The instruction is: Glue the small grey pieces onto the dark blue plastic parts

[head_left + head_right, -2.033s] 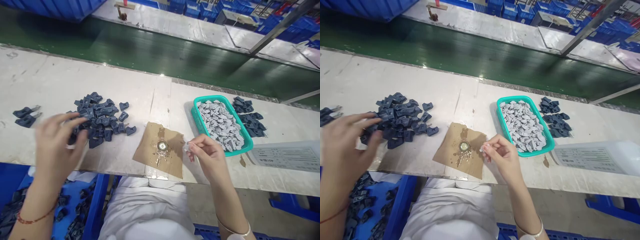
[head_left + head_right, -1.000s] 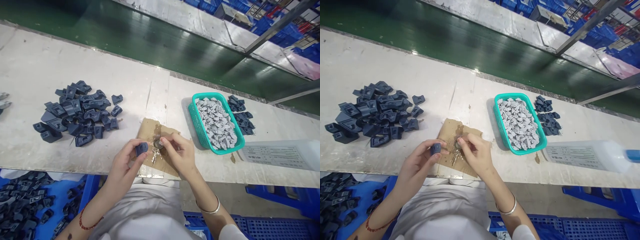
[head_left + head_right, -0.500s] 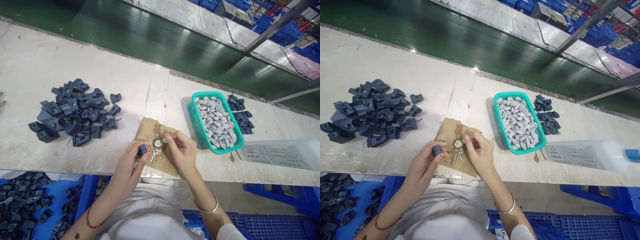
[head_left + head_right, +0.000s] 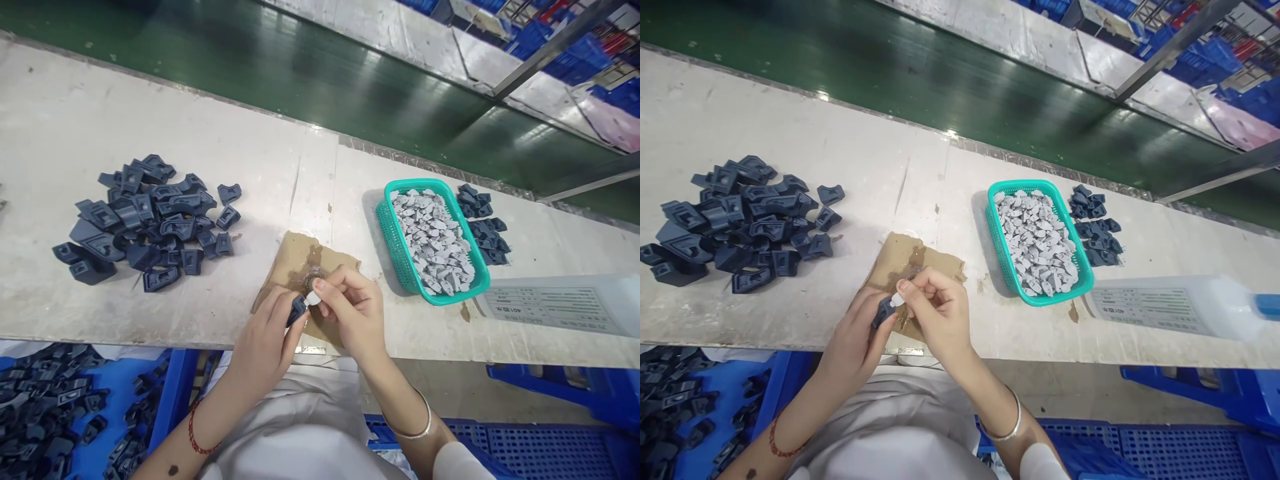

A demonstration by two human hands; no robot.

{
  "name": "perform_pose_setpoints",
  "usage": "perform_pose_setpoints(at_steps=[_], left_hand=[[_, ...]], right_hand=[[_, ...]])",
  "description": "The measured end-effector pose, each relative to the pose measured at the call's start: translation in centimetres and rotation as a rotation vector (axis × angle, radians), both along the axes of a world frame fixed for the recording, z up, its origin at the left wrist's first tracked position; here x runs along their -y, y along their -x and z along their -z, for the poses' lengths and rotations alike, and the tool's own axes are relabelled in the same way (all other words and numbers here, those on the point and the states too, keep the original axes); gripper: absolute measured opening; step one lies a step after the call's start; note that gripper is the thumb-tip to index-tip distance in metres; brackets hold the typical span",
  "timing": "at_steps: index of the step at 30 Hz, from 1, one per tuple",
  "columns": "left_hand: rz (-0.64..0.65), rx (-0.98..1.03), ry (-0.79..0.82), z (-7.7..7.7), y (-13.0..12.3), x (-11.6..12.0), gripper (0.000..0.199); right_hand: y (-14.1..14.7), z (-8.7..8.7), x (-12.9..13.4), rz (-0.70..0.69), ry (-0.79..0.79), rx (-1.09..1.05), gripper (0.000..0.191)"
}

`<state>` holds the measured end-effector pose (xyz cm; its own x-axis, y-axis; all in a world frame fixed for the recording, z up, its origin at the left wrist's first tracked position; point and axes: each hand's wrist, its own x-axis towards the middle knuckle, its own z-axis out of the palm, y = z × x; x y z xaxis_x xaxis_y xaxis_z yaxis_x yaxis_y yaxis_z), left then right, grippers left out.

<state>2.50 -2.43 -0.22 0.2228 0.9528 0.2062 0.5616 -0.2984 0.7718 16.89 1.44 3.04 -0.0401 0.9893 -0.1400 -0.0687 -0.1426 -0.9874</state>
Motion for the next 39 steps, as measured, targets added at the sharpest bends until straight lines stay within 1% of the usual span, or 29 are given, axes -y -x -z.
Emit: perform_pose_setpoints(at_steps=[5,9,14,21,23,25,27,29,31,32,33,35,37,39], left_hand=[[0.005,0.002,-0.008,-0.2,-0.1,-0.1,0.011],[0.001,0.015,0.010,-0.3,-0.2,-0.1,0.011],[-0.008,0.029,0.041,-0.1,-0.2,-0.2,0.013],[-0.007,0.075,0.079,0.1,-0.1,-0.2,0.015],[0.002,0.092,0.103,0.0,0.0,-0.2,0.015],[0.020,0.125,0.129,-0.2,0.2,-0.3,0.013],[0.050,0.167,0.137,-0.6,0.5,-0.2,0.013],[0.085,0.193,0.131,-1.0,0.8,-0.1,0.011],[0.125,0.207,0.150,-1.5,1.2,0.0,0.011],[0.148,0.218,0.176,-1.8,1.3,0.0,0.012],[0.172,0.231,0.214,-2.0,1.4,0.1,0.014],[0.202,0.259,0.301,-2.2,1.5,0.3,0.019],[0.199,0.275,0.380,-2.3,1.5,0.5,0.022],[0.188,0.277,0.421,-2.2,1.5,0.8,0.024]], right_hand=[[0.3,0.2,0.1,-0.005,-0.020,0.037,0.033],[0.5,0.6,0.6,0.018,-0.040,0.081,0.034],[0.6,1.2,1.5,0.043,-0.093,0.184,0.032],[1.0,1.5,2.0,0.016,-0.196,0.319,0.033],[0.8,1.3,1.7,-0.021,-0.206,0.347,0.034],[0.3,0.6,1.3,-0.100,-0.237,0.388,0.034],[-0.5,-0.3,0.6,-0.218,-0.327,0.480,0.035],[-1.4,-1.2,-0.1,-0.365,-0.443,0.622,0.036],[-2.0,-1.8,-0.6,-0.497,-0.544,0.736,0.037],[-2.2,-1.9,-0.7,-0.539,-0.582,0.766,0.037],[-2.3,-1.9,-0.7,-0.561,-0.613,0.781,0.038],[-2.3,-1.7,-0.3,-0.559,-0.647,0.804,0.041],[-2.0,-1.4,0.2,-0.525,-0.651,0.868,0.043],[-1.9,-1.4,0.9,-0.486,-0.648,0.936,0.043]])
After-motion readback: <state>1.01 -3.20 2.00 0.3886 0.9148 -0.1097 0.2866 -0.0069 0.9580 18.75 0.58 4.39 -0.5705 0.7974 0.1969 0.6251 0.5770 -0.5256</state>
